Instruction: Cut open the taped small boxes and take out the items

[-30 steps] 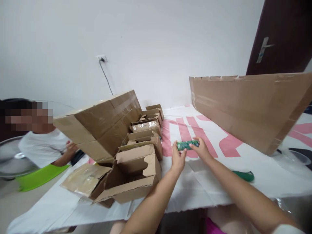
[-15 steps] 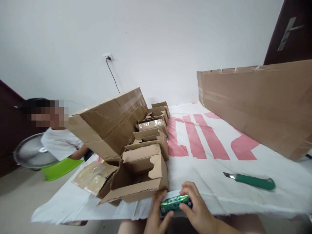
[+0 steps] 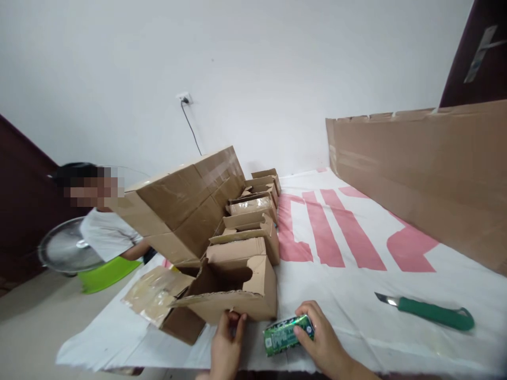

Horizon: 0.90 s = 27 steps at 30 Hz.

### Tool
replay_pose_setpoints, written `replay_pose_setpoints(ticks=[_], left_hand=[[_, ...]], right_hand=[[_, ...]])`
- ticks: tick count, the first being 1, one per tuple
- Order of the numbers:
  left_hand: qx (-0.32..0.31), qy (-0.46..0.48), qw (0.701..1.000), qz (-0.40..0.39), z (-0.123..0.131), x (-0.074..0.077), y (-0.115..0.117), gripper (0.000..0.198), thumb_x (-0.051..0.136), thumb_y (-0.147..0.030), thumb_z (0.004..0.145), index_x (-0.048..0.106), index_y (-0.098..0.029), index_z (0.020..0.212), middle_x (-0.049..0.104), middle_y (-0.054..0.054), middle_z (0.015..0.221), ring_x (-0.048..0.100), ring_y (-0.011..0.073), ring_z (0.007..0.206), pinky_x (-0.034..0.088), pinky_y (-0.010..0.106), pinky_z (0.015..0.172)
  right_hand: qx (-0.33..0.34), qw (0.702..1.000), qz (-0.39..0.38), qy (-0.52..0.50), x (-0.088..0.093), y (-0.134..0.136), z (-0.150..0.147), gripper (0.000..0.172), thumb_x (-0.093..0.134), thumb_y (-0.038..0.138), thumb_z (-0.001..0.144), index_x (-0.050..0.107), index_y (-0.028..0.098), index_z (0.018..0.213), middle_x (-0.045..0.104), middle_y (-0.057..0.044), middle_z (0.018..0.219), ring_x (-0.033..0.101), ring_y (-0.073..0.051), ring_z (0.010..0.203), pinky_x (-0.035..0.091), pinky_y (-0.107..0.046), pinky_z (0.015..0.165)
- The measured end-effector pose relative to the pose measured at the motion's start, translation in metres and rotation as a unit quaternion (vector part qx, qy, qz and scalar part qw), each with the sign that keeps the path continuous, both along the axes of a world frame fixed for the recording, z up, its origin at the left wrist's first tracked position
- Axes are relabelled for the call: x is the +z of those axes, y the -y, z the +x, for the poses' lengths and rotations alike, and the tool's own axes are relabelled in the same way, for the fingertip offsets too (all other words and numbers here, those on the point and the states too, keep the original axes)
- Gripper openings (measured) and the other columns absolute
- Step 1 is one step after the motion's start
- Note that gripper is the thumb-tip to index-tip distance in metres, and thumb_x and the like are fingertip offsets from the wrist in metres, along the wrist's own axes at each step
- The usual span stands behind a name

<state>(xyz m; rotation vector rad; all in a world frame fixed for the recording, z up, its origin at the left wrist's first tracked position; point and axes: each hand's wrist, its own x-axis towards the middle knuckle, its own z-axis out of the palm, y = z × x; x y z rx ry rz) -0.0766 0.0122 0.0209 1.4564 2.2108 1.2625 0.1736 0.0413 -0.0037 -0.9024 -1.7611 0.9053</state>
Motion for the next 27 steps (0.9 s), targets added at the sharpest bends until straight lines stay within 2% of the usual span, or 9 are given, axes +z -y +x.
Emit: replay_pose_setpoints(ticks=[8, 13, 17, 23, 27], left_hand=[[0.011, -0.035, 0.999, -0.008, 0.002, -0.005, -0.023, 0.034, 0.050, -0.056, 0.077, 0.047, -0.024, 0.070, 0.060, 0.000, 0.059, 0.058, 0.0202, 0.054, 0.043, 0.029, 0.055], [0.014, -0.067, 0.996, -0.058, 0.003, 0.002, -0.058, 0.020, 0.049, -0.040, 0.085, 0.045, -0.023, 0.074, 0.062, 0.001, 0.062, 0.060, 0.0203, 0.057, 0.037, 0.027, 0.056], [0.021, -0.067, 0.996, -0.059, 0.002, 0.010, -0.093, 0.015, 0.052, -0.033, 0.087, 0.047, -0.022, 0.077, 0.063, 0.003, 0.066, 0.061, 0.0208, 0.062, 0.035, 0.026, 0.058], [0.005, -0.029, 0.999, -0.038, -0.001, 0.010, -0.130, 0.011, 0.057, -0.029, 0.084, 0.051, -0.020, 0.083, 0.062, 0.004, 0.068, 0.062, 0.0216, 0.068, 0.041, 0.029, 0.065], [-0.039, 0.024, 0.999, -0.013, 0.007, 0.012, -0.127, 0.025, 0.059, -0.038, 0.079, 0.054, -0.017, 0.090, 0.065, 0.007, 0.079, 0.065, 0.0241, 0.077, 0.048, 0.034, 0.072]], right_hand=[[0.012, 1.000, -0.004, 0.011, -0.005, -0.004, -0.001, 0.012, 0.048, 0.028, 0.090, 0.050, 0.021, 0.099, 0.053, -0.006, 0.097, 0.054, -0.020, 0.090, 0.046, -0.034, 0.080], [0.007, 1.000, 0.007, 0.014, -0.009, -0.005, -0.003, 0.012, 0.048, 0.028, 0.090, 0.050, 0.021, 0.099, 0.054, -0.005, 0.096, 0.055, -0.020, 0.089, 0.046, -0.033, 0.079], [-0.001, 1.000, 0.010, 0.021, -0.007, -0.004, -0.003, 0.012, 0.048, 0.030, 0.091, 0.051, 0.021, 0.098, 0.054, -0.004, 0.094, 0.056, -0.019, 0.088, 0.047, -0.033, 0.079], [-0.010, 0.999, 0.017, 0.029, -0.003, -0.004, -0.002, 0.012, 0.047, 0.029, 0.090, 0.052, 0.021, 0.098, 0.055, -0.005, 0.095, 0.057, -0.020, 0.088, 0.048, -0.033, 0.079], [-0.011, 0.999, 0.027, 0.026, -0.005, -0.004, -0.002, 0.013, 0.047, 0.031, 0.090, 0.052, 0.021, 0.098, 0.055, -0.005, 0.094, 0.057, -0.019, 0.087, 0.048, -0.032, 0.078]])
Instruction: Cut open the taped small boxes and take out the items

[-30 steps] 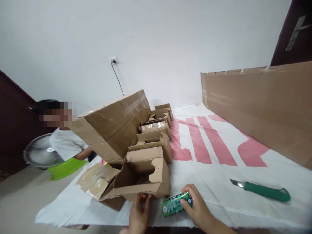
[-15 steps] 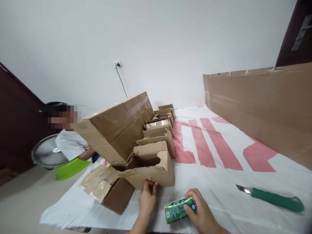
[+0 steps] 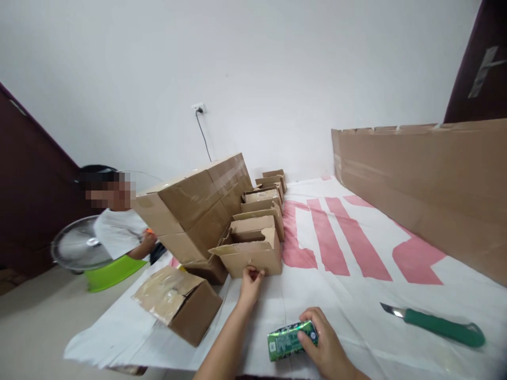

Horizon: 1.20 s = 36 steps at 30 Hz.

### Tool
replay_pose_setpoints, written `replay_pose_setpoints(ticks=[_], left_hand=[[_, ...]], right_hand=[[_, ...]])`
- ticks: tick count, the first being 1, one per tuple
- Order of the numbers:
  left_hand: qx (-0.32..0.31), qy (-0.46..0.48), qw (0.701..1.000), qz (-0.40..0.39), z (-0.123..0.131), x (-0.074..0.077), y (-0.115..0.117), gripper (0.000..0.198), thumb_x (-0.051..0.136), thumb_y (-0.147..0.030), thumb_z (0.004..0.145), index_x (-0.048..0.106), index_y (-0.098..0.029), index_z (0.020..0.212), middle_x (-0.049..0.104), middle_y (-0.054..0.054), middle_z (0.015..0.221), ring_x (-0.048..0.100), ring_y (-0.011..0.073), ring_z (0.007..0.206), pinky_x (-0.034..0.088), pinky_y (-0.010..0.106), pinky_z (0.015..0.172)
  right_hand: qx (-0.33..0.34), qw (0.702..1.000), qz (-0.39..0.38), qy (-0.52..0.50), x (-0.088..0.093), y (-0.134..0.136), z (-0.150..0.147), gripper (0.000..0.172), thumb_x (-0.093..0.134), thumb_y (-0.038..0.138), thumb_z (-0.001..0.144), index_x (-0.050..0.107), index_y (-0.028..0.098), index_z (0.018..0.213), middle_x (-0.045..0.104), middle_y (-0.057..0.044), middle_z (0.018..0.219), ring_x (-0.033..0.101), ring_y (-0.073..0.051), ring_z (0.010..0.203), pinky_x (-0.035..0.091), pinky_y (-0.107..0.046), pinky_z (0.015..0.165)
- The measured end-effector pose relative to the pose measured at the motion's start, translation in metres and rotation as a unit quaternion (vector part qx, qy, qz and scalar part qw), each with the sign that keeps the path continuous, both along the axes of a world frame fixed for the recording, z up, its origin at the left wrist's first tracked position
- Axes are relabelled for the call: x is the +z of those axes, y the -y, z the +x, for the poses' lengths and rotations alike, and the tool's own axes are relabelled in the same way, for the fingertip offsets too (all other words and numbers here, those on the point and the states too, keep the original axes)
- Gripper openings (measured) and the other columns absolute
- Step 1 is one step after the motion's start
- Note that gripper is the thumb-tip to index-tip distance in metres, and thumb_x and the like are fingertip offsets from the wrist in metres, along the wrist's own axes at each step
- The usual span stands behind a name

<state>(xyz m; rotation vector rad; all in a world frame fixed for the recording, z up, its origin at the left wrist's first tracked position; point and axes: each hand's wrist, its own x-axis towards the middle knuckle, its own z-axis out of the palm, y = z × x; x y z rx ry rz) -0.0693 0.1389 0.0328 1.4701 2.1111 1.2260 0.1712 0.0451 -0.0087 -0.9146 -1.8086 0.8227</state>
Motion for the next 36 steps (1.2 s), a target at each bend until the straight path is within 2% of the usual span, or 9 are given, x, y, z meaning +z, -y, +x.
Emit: replay_pose_setpoints(ticks=[5, 7, 10, 16, 20, 27, 31, 34, 36], left_hand=[[-0.170, 0.026, 0.985, -0.004, 0.036, 0.015, 0.059, 0.044, 0.065, -0.047, 0.073, 0.061, -0.019, 0.106, 0.066, 0.010, 0.110, 0.062, 0.0247, 0.103, 0.049, 0.036, 0.089], [-0.344, -0.030, 0.935, -0.086, 0.052, 0.023, 0.086, 0.063, 0.075, -0.045, 0.065, 0.057, -0.023, 0.121, 0.063, 0.009, 0.121, 0.058, 0.0255, 0.110, 0.046, 0.037, 0.094], [-0.406, -0.142, 0.886, -0.173, 0.066, 0.034, 0.106, 0.075, 0.085, -0.042, 0.053, 0.059, -0.026, 0.122, 0.065, 0.007, 0.116, 0.059, 0.0277, 0.106, 0.046, 0.037, 0.092], [-0.337, -0.274, 0.884, -0.174, 0.035, 0.048, 0.083, 0.049, 0.079, -0.030, 0.062, 0.065, -0.027, 0.108, 0.071, 0.003, 0.096, 0.064, 0.0265, 0.092, 0.046, 0.038, 0.087], [-0.129, -0.378, 0.917, -0.001, 0.005, 0.044, 0.073, 0.046, 0.067, -0.018, 0.074, 0.059, -0.023, 0.119, 0.063, 0.012, 0.122, 0.054, 0.0322, 0.118, 0.037, 0.050, 0.101], [0.006, -0.395, 0.897, 0.197, -0.046, 0.076, 0.105, 0.029, 0.059, -0.032, 0.084, 0.060, -0.024, 0.112, 0.057, 0.011, 0.128, 0.044, 0.0308, 0.131, 0.032, 0.050, 0.109], [0.169, -0.367, 0.915, 0.015, -0.101, 0.096, 0.128, 0.047, 0.061, -0.045, 0.080, 0.057, -0.023, 0.121, 0.049, 0.014, 0.139, 0.035, 0.0374, 0.137, 0.031, 0.060, 0.107], [0.097, -0.381, 0.906, -0.158, -0.132, 0.094, 0.145, 0.060, 0.065, -0.036, 0.076, 0.050, -0.026, 0.134, 0.045, 0.012, 0.145, 0.035, 0.0368, 0.137, 0.037, 0.056, 0.105], [0.053, -0.404, 0.897, -0.173, -0.139, 0.090, 0.156, 0.061, 0.061, -0.030, 0.078, 0.048, -0.026, 0.138, 0.047, 0.011, 0.144, 0.041, 0.0335, 0.135, 0.040, 0.048, 0.106]], right_hand=[[-0.011, 1.000, 0.001, -0.008, -0.001, 0.000, 0.000, 0.015, 0.049, 0.033, 0.091, 0.053, 0.021, 0.099, 0.058, -0.004, 0.094, 0.059, -0.019, 0.088, 0.050, -0.031, 0.079], [-0.019, 1.000, -0.009, -0.016, -0.004, 0.001, 0.000, 0.017, 0.049, 0.035, 0.091, 0.054, 0.022, 0.102, 0.060, -0.004, 0.095, 0.061, -0.019, 0.089, 0.051, -0.030, 0.080], [-0.043, 0.998, -0.031, -0.024, -0.010, 0.000, 0.000, 0.023, 0.049, 0.036, 0.091, 0.054, 0.022, 0.108, 0.063, -0.005, 0.100, 0.063, -0.019, 0.093, 0.053, -0.030, 0.083], [-0.081, 0.993, -0.072, -0.050, -0.021, -0.001, -0.001, 0.031, 0.054, 0.036, 0.088, 0.055, 0.021, 0.115, 0.065, -0.009, 0.113, 0.064, -0.021, 0.104, 0.053, -0.034, 0.092], [-0.081, 0.992, -0.076, -0.054, -0.021, 0.000, 0.000, 0.030, 0.055, 0.035, 0.086, 0.058, 0.020, 0.113, 0.066, -0.010, 0.113, 0.064, -0.022, 0.104, 0.054, -0.035, 0.092], [-0.077, 0.995, -0.053, -0.014, -0.013, 0.001, 0.003, 0.024, 0.053, 0.034, 0.086, 0.059, 0.021, 0.106, 0.067, -0.008, 0.104, 0.066, -0.021, 0.093, 0.056, -0.035, 0.085], [-0.064, 0.997, -0.039, -0.012, -0.007, 0.001, 0.003, 0.019, 0.053, 0.033, 0.086, 0.060, 0.021, 0.099, 0.068, -0.007, 0.096, 0.066, -0.021, 0.087, 0.057, -0.034, 0.080], [-0.058, 0.997, -0.044, -0.010, -0.004, 0.001, 0.003, 0.018, 0.053, 0.032, 0.085, 0.061, 0.021, 0.098, 0.068, -0.007, 0.094, 0.066, -0.021, 0.086, 0.057, -0.033, 0.079], [-0.052, 0.997, -0.051, -0.009, -0.003, 0.002, 0.003, 0.018, 0.053, 0.032, 0.086, 0.061, 0.021, 0.097, 0.067, -0.007, 0.094, 0.066, -0.021, 0.086, 0.056, -0.033, 0.079]])
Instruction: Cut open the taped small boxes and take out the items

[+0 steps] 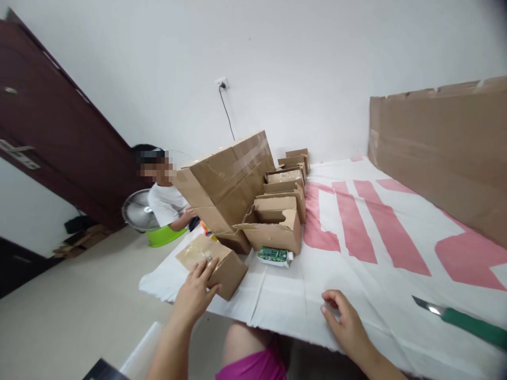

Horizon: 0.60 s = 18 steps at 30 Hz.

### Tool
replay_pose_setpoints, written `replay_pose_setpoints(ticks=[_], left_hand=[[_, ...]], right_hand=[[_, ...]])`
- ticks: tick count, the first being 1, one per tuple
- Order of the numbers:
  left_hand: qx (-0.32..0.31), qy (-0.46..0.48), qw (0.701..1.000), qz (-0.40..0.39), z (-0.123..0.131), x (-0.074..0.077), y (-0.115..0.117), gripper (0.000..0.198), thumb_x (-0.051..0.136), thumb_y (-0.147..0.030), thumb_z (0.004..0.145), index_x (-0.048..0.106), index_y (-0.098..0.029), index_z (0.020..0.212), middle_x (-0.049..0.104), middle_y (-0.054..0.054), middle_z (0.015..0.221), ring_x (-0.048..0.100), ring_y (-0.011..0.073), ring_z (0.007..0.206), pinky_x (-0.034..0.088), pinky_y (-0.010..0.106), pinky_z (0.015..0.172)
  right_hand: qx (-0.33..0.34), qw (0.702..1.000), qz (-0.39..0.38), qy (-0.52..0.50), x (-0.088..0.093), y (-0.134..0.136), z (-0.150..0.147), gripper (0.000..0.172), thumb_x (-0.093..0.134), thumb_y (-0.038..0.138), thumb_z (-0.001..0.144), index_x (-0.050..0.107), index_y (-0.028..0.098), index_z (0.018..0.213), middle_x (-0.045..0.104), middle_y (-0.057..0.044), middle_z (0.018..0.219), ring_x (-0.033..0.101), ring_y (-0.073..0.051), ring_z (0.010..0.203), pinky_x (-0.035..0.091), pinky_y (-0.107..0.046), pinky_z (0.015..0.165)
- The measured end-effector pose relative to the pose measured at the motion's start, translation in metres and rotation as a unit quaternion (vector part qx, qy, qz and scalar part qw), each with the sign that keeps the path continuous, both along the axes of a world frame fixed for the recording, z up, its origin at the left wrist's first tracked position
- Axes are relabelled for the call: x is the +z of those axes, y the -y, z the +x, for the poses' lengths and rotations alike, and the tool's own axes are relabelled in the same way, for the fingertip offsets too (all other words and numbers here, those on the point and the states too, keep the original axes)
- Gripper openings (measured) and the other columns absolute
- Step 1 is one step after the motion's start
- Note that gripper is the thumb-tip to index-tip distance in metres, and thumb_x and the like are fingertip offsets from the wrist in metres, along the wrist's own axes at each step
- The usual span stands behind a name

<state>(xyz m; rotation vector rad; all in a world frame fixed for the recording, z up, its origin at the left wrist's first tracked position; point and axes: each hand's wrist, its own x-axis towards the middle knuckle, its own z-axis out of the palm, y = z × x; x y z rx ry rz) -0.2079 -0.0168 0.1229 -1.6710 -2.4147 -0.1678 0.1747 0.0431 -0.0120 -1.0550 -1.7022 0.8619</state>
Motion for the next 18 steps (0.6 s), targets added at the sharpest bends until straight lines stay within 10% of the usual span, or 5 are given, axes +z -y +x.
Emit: replay_pose_setpoints(ticks=[10, 16, 18], left_hand=[[-0.190, -0.010, 0.982, -0.009, 0.097, 0.021, 0.023, 0.058, 0.074, -0.046, 0.068, 0.063, -0.032, 0.124, 0.068, 0.006, 0.122, 0.062, 0.0339, 0.107, 0.051, 0.047, 0.089], [-0.363, 0.042, 0.928, 0.075, 0.188, 0.011, 0.019, 0.060, 0.074, -0.054, 0.069, 0.063, -0.029, 0.122, 0.071, 0.009, 0.113, 0.065, 0.0344, 0.096, 0.053, 0.046, 0.081], [-0.388, 0.062, 0.914, 0.103, 0.212, 0.009, 0.017, 0.055, 0.073, -0.052, 0.072, 0.063, -0.028, 0.120, 0.071, 0.009, 0.111, 0.065, 0.0334, 0.092, 0.053, 0.044, 0.078]], right_hand=[[0.017, 0.999, -0.013, 0.028, 0.011, 0.006, -0.001, 0.021, 0.051, 0.034, 0.087, 0.058, 0.018, 0.099, 0.066, -0.009, 0.097, 0.065, -0.022, 0.090, 0.055, -0.036, 0.080], [0.096, 0.989, 0.102, 0.042, 0.021, 0.034, 0.005, 0.121, 0.077, 0.063, 0.060, 0.011, 0.016, 0.151, 0.026, -0.023, 0.153, 0.031, -0.039, 0.138, 0.037, -0.054, 0.108], [0.055, 0.991, 0.115, 0.051, 0.024, 0.039, 0.012, 0.130, 0.079, 0.062, 0.058, 0.001, 0.019, 0.152, 0.020, -0.022, 0.155, 0.029, -0.042, 0.139, 0.036, -0.057, 0.108]])
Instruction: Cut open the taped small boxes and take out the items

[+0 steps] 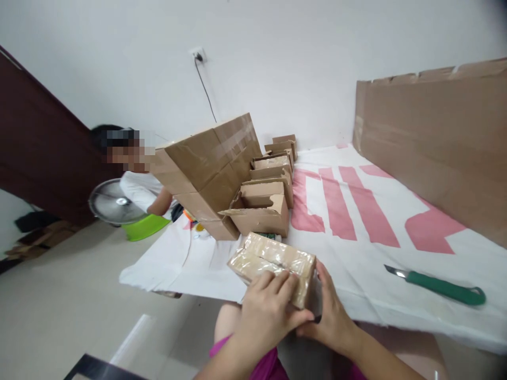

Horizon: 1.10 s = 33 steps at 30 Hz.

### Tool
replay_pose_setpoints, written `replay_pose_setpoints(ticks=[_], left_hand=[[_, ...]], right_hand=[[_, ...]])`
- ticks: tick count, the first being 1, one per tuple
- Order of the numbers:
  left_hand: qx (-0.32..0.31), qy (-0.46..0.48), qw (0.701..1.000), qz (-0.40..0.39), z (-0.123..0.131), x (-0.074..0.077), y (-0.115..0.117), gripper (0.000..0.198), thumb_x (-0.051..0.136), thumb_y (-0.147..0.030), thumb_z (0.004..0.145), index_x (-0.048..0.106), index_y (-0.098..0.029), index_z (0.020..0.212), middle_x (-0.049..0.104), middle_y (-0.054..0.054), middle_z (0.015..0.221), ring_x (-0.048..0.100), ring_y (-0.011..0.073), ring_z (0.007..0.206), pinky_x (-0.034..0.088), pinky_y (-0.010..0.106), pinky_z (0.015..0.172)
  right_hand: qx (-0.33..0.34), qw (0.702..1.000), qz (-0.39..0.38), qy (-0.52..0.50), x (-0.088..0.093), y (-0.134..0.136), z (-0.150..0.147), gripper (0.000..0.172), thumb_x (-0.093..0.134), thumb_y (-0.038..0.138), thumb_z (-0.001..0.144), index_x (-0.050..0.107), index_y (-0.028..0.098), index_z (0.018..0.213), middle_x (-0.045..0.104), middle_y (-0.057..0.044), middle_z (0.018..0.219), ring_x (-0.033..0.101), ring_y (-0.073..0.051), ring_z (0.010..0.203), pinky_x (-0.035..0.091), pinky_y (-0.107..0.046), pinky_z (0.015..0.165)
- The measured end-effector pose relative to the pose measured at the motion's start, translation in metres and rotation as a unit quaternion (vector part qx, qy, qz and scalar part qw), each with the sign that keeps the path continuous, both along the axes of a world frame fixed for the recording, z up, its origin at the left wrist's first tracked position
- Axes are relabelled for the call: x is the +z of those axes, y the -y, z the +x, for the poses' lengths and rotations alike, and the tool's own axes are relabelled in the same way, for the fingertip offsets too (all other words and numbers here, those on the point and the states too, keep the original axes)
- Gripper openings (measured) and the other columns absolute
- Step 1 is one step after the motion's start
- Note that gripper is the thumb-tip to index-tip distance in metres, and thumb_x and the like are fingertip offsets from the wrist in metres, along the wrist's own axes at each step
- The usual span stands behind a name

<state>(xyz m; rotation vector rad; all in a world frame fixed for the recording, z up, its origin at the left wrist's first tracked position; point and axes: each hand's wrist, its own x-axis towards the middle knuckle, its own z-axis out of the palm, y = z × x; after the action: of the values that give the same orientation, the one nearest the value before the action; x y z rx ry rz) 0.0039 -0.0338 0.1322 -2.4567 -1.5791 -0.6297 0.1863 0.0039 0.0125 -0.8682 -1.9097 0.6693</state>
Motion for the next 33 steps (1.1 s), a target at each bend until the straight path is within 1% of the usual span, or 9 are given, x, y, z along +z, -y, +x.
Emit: replay_pose_setpoints(ticks=[5, 9, 13, 17, 21, 24, 28, 30, 33], left_hand=[[-0.150, 0.114, 0.982, -0.008, 0.003, 0.004, -0.012, 0.046, 0.069, -0.042, 0.080, 0.059, -0.025, 0.122, 0.068, 0.008, 0.118, 0.063, 0.0277, 0.106, 0.048, 0.043, 0.095], [-0.090, 0.206, 0.973, 0.048, -0.028, -0.011, -0.034, 0.036, 0.062, -0.031, 0.085, 0.059, -0.025, 0.121, 0.058, 0.011, 0.131, 0.050, 0.0298, 0.127, 0.039, 0.050, 0.107], [-0.103, 0.248, 0.962, -0.048, -0.038, -0.045, -0.049, 0.049, 0.060, -0.035, 0.087, 0.049, -0.026, 0.134, 0.036, 0.015, 0.150, 0.035, 0.0333, 0.139, 0.035, 0.052, 0.109], [-0.117, 0.336, 0.933, -0.050, -0.026, -0.075, -0.050, 0.048, 0.055, -0.032, 0.090, 0.043, -0.026, 0.135, 0.035, 0.016, 0.148, 0.035, 0.0314, 0.139, 0.036, 0.051, 0.109], [-0.114, 0.380, 0.918, -0.009, -0.015, -0.095, -0.053, 0.048, 0.053, -0.037, 0.089, 0.041, -0.024, 0.134, 0.034, 0.016, 0.146, 0.033, 0.0309, 0.139, 0.034, 0.051, 0.109], [-0.104, 0.396, 0.912, 0.023, -0.012, -0.103, -0.057, 0.049, 0.052, -0.042, 0.089, 0.041, -0.023, 0.133, 0.036, 0.017, 0.144, 0.036, 0.0313, 0.137, 0.035, 0.050, 0.107], [-0.106, 0.404, 0.908, 0.048, -0.009, -0.105, -0.060, 0.050, 0.052, -0.046, 0.088, 0.042, -0.023, 0.131, 0.038, 0.017, 0.141, 0.039, 0.0317, 0.134, 0.036, 0.051, 0.105], [-0.111, 0.401, 0.908, 0.053, -0.009, -0.104, -0.060, 0.049, 0.052, -0.045, 0.088, 0.042, -0.023, 0.130, 0.038, 0.017, 0.140, 0.040, 0.0318, 0.133, 0.037, 0.051, 0.105], [-0.106, 0.397, 0.910, 0.057, -0.009, -0.104, -0.060, 0.049, 0.051, -0.046, 0.088, 0.042, -0.023, 0.130, 0.039, 0.017, 0.139, 0.040, 0.0321, 0.133, 0.037, 0.051, 0.104]], right_hand=[[-0.089, 0.996, -0.015, 0.007, 0.002, -0.010, 0.055, 0.112, 0.074, 0.054, 0.067, 0.009, 0.021, 0.151, 0.034, -0.019, 0.149, 0.045, -0.038, 0.129, 0.045, -0.053, 0.100], [-0.100, 0.990, -0.014, 0.102, 0.007, -0.018, 0.130, 0.098, 0.065, 0.059, 0.074, 0.017, 0.021, 0.151, 0.036, -0.017, 0.149, 0.042, -0.035, 0.133, 0.040, -0.050, 0.106], [-0.142, 0.979, -0.013, 0.148, 0.008, -0.026, 0.194, 0.073, 0.047, 0.064, 0.085, 0.037, 0.021, 0.143, 0.045, -0.015, 0.144, 0.046, -0.033, 0.131, 0.043, -0.046, 0.103], [-0.324, 0.914, -0.011, 0.245, -0.009, -0.036, 0.231, 0.050, 0.047, 0.054, 0.087, 0.058, 0.019, 0.120, 0.064, -0.017, 0.117, 0.060, -0.034, 0.109, 0.050, -0.047, 0.087], [-0.362, 0.850, 0.035, 0.381, -0.032, -0.045, 0.241, 0.041, 0.042, 0.041, 0.087, 0.064, 0.019, 0.113, 0.065, -0.017, 0.107, 0.060, -0.036, 0.097, 0.048, -0.052, 0.080], [-0.377, 0.834, 0.016, 0.403, -0.037, -0.055, 0.239, 0.037, 0.043, 0.036, 0.084, 0.066, 0.018, 0.106, 0.065, -0.016, 0.096, 0.061, -0.034, 0.086, 0.049, -0.050, 0.074], [-0.379, 0.870, 0.024, 0.314, -0.008, -0.069, 0.220, 0.040, 0.040, 0.038, 0.085, 0.062, 0.012, 0.108, 0.062, -0.019, 0.099, 0.061, -0.033, 0.092, 0.051, -0.046, 0.077], [-0.379, 0.893, 0.057, 0.238, 0.024, -0.071, 0.200, 0.042, 0.036, 0.038, 0.089, 0.058, 0.012, 0.113, 0.063, -0.018, 0.101, 0.061, -0.031, 0.096, 0.051, -0.045, 0.081], [-0.340, 0.920, 0.104, 0.162, 0.081, -0.066, 0.162, 0.039, 0.035, 0.031, 0.092, 0.053, 0.015, 0.122, 0.066, -0.012, 0.094, 0.065, -0.023, 0.080, 0.053, -0.039, 0.077]])
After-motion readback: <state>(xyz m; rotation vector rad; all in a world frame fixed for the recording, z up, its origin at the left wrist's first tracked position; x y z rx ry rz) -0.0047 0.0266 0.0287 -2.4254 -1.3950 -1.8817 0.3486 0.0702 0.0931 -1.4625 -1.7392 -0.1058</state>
